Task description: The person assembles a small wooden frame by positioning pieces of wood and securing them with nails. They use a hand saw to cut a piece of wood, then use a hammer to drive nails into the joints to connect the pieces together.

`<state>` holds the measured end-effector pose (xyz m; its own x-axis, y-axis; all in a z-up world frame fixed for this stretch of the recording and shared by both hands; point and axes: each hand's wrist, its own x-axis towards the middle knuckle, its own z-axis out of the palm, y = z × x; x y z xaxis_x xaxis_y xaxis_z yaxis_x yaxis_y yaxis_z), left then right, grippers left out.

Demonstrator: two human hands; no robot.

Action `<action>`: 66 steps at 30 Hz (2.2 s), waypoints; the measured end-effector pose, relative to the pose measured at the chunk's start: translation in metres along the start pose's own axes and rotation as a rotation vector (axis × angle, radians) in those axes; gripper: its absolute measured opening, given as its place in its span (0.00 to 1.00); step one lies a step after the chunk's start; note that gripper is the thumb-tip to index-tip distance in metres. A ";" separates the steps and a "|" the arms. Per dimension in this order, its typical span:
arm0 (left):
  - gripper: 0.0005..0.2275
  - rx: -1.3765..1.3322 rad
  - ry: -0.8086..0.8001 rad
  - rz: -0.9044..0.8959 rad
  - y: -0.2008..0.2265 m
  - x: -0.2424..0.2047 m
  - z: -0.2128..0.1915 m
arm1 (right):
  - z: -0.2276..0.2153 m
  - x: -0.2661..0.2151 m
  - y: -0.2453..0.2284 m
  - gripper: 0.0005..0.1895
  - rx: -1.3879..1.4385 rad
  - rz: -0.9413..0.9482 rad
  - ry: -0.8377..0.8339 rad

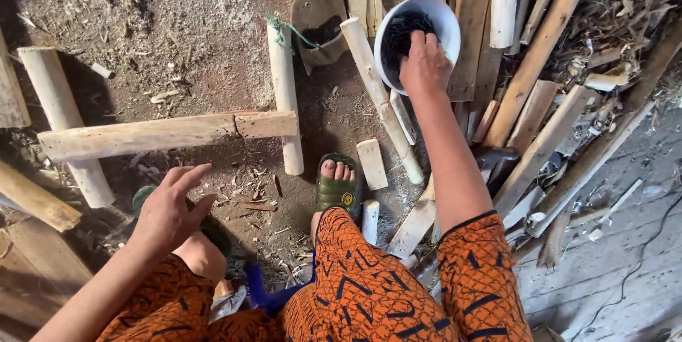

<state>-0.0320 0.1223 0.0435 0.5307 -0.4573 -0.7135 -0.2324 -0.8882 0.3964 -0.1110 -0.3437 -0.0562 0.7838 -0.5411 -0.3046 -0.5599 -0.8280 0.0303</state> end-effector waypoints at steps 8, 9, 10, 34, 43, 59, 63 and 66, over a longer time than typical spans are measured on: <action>0.27 -0.021 -0.041 0.023 0.001 0.004 -0.006 | 0.017 -0.004 0.038 0.03 0.751 0.102 0.028; 0.27 -0.017 -0.042 0.023 0.000 0.004 -0.006 | 0.008 -0.008 0.035 0.08 0.960 0.146 0.013; 0.27 -0.019 -0.043 0.021 0.003 0.005 -0.008 | -0.003 -0.011 0.036 0.08 0.958 0.145 0.010; 0.22 -0.049 -0.070 0.210 0.065 0.007 -0.038 | -0.060 -0.050 0.018 0.11 1.338 -0.012 -0.263; 0.21 -0.010 -0.125 0.069 0.046 0.005 -0.033 | 0.008 0.007 0.033 0.10 0.239 -0.026 -0.019; 0.22 0.002 -0.113 0.080 0.039 0.002 -0.036 | -0.031 -0.009 0.030 0.03 1.221 0.305 -0.307; 0.20 -0.010 -0.102 0.112 0.043 0.001 -0.038 | -0.028 -0.016 0.041 0.06 1.259 0.291 -0.291; 0.18 -0.072 -0.024 0.241 0.053 0.001 -0.045 | -0.073 -0.052 0.008 0.05 1.326 0.142 -0.251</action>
<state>-0.0073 0.0768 0.0898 0.4470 -0.6572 -0.6068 -0.2908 -0.7483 0.5962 -0.1366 -0.3325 0.0297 0.7080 -0.4502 -0.5441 -0.5784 0.0724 -0.8125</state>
